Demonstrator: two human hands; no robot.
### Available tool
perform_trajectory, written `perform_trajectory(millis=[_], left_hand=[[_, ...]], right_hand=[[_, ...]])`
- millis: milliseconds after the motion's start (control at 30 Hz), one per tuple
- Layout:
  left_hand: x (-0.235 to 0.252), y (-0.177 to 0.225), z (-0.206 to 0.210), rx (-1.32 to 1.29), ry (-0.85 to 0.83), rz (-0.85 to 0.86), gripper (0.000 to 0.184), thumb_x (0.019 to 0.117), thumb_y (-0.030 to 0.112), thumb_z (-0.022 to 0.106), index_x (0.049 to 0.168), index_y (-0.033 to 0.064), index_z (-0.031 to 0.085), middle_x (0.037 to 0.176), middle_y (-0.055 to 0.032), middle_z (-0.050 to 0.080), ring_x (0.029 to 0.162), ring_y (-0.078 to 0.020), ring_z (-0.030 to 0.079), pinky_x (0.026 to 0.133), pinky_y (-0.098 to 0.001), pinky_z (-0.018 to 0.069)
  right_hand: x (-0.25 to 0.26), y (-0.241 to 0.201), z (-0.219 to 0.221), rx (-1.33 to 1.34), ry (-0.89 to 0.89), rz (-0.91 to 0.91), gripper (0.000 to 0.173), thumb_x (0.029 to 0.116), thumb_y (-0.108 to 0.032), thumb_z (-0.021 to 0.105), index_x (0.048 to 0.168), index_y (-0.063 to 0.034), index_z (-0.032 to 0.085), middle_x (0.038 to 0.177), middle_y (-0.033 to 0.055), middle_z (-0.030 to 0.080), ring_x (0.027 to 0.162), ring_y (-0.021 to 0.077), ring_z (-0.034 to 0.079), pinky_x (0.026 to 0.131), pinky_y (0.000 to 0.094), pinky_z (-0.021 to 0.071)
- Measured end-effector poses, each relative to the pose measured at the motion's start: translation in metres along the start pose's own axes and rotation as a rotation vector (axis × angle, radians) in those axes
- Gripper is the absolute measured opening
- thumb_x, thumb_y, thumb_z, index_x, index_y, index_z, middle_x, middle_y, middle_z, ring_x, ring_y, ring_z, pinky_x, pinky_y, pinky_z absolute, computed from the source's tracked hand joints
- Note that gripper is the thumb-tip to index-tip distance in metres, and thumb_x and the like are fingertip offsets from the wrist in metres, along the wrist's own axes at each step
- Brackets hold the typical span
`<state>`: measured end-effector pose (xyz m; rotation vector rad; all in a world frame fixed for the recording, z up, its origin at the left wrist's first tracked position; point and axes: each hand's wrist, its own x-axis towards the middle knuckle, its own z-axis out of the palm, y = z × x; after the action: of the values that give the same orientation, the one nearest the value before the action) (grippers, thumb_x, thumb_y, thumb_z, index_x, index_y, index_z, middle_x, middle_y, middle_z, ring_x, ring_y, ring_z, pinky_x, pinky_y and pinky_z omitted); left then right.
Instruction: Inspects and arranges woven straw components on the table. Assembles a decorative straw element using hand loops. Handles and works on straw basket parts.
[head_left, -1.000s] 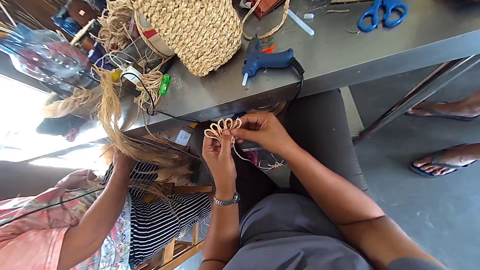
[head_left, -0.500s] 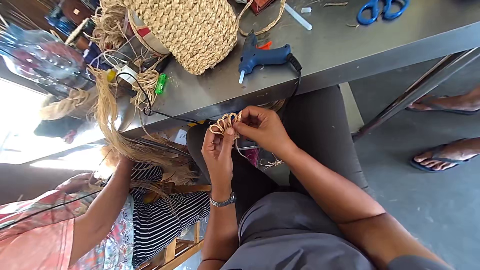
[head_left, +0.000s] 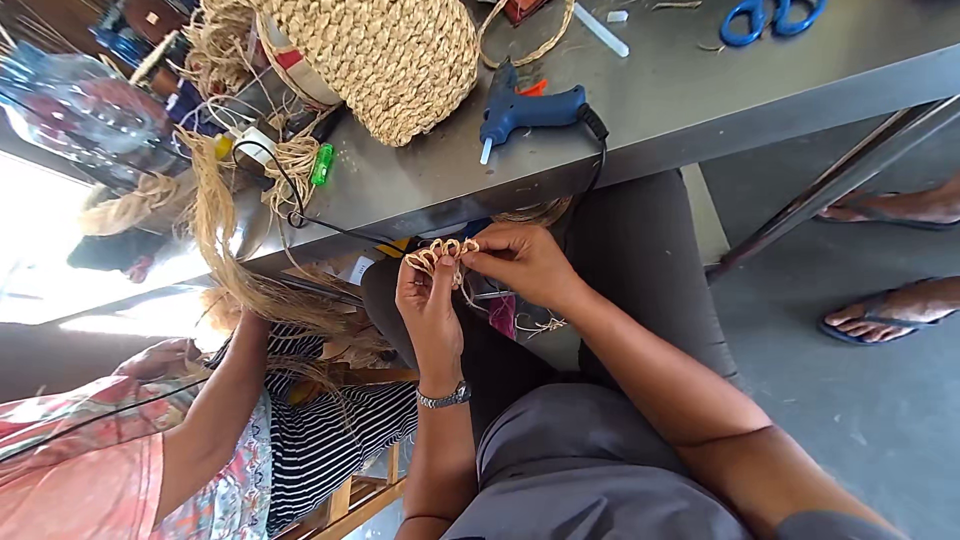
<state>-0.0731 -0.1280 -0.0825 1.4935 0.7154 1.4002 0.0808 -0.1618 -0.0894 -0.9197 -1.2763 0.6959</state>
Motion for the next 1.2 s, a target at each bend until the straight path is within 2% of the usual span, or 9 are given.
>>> perform_trajectory(millis=[67, 167, 333, 500, 700, 933, 1067, 1100, 1200], left_hand=[[-0.001, -0.001, -0.001, -0.007, 0.002, 0.000, 0.013, 0.1004, 0.011, 0.062, 0.113, 0.0108, 0.064, 0.105, -0.0014, 0.067, 0.095, -0.0108, 0.066, 0.084, -0.0292, 0.0575], [-0.001, 0.001, -0.002, 0.003, -0.023, -0.023, 0.011, 0.0995, 0.011, 0.064, 0.111, 0.0118, 0.065, 0.102, -0.0011, 0.067, 0.092, -0.0103, 0.066, 0.082, -0.0282, 0.0572], [0.000, 0.008, -0.003, -0.017, -0.105, -0.012, 0.013, 0.0975, 0.013, 0.070, 0.110, 0.0135, 0.066, 0.104, -0.0004, 0.069, 0.091, -0.0090, 0.067, 0.080, -0.0258, 0.0580], [0.000, 0.009, -0.002, -0.144, -0.174, -0.021, 0.013, 0.0975, 0.009, 0.068, 0.109, 0.0150, 0.067, 0.106, 0.0000, 0.067, 0.096, -0.0097, 0.066, 0.085, -0.0286, 0.0581], [0.000, 0.007, 0.002, -0.145, -0.171, 0.002, 0.015, 0.0983, 0.010, 0.067, 0.112, 0.0149, 0.066, 0.108, 0.0000, 0.068, 0.099, -0.0101, 0.066, 0.088, -0.0299, 0.0582], [0.001, 0.009, 0.010, -0.109, -0.086, -0.003, 0.016, 0.0996, 0.010, 0.065, 0.116, 0.0115, 0.066, 0.108, -0.0017, 0.068, 0.099, -0.0111, 0.067, 0.089, -0.0312, 0.0583], [0.005, 0.010, 0.007, -0.090, -0.068, 0.015, 0.018, 0.0985, 0.013, 0.068, 0.116, 0.0105, 0.067, 0.110, -0.0030, 0.070, 0.101, -0.0132, 0.068, 0.092, -0.0332, 0.0577], [0.005, 0.010, 0.007, -0.071, -0.062, 0.023, 0.017, 0.0983, 0.013, 0.069, 0.115, 0.0111, 0.067, 0.108, -0.0024, 0.070, 0.100, -0.0127, 0.068, 0.091, -0.0329, 0.0577], [0.004, 0.007, 0.007, -0.038, -0.058, 0.036, 0.016, 0.0983, 0.014, 0.069, 0.114, 0.0117, 0.066, 0.106, -0.0016, 0.069, 0.098, -0.0120, 0.067, 0.090, -0.0322, 0.0578]], right_hand=[[0.002, 0.003, 0.000, 0.008, -0.010, -0.021, 0.014, 0.0970, -0.012, 0.069, 0.101, -0.0019, 0.078, 0.100, 0.0063, 0.073, 0.089, 0.0067, 0.070, 0.079, 0.0226, 0.0606], [0.003, 0.002, 0.001, 0.049, -0.012, 0.002, 0.013, 0.0950, -0.011, 0.073, 0.101, -0.0009, 0.077, 0.095, 0.0054, 0.074, 0.083, 0.0057, 0.070, 0.077, 0.0221, 0.0608], [0.003, -0.003, 0.001, 0.137, 0.008, 0.066, 0.012, 0.0936, -0.012, 0.075, 0.097, -0.0005, 0.074, 0.082, 0.0025, 0.072, 0.070, 0.0055, 0.067, 0.066, 0.0215, 0.0588], [-0.001, -0.008, -0.001, 0.240, 0.012, 0.101, 0.010, 0.0962, -0.013, 0.072, 0.093, -0.0031, 0.070, 0.079, 0.0032, 0.068, 0.064, 0.0081, 0.063, 0.057, 0.0217, 0.0545], [-0.003, -0.009, 0.002, 0.283, 0.048, 0.118, 0.009, 0.0978, -0.012, 0.069, 0.094, -0.0039, 0.069, 0.078, 0.0037, 0.067, 0.063, 0.0088, 0.062, 0.057, 0.0223, 0.0547], [0.004, -0.010, 0.001, 0.239, 0.054, 0.080, 0.012, 0.0981, -0.011, 0.069, 0.096, 0.0000, 0.070, 0.082, 0.0035, 0.070, 0.070, 0.0083, 0.067, 0.066, 0.0240, 0.0589], [0.003, -0.010, -0.002, 0.159, 0.050, 0.045, 0.017, 0.1007, -0.013, 0.066, 0.105, 0.0013, 0.075, 0.101, 0.0074, 0.070, 0.082, 0.0097, 0.069, 0.074, 0.0244, 0.0615], [0.003, -0.010, -0.001, 0.151, 0.054, 0.046, 0.018, 0.1013, -0.013, 0.065, 0.105, 0.0014, 0.075, 0.102, 0.0076, 0.070, 0.082, 0.0096, 0.069, 0.075, 0.0243, 0.0616], [0.004, -0.009, 0.000, 0.186, 0.089, 0.083, 0.016, 0.1002, -0.010, 0.065, 0.107, 0.0018, 0.073, 0.093, 0.0060, 0.073, 0.077, 0.0088, 0.069, 0.072, 0.0246, 0.0606]])
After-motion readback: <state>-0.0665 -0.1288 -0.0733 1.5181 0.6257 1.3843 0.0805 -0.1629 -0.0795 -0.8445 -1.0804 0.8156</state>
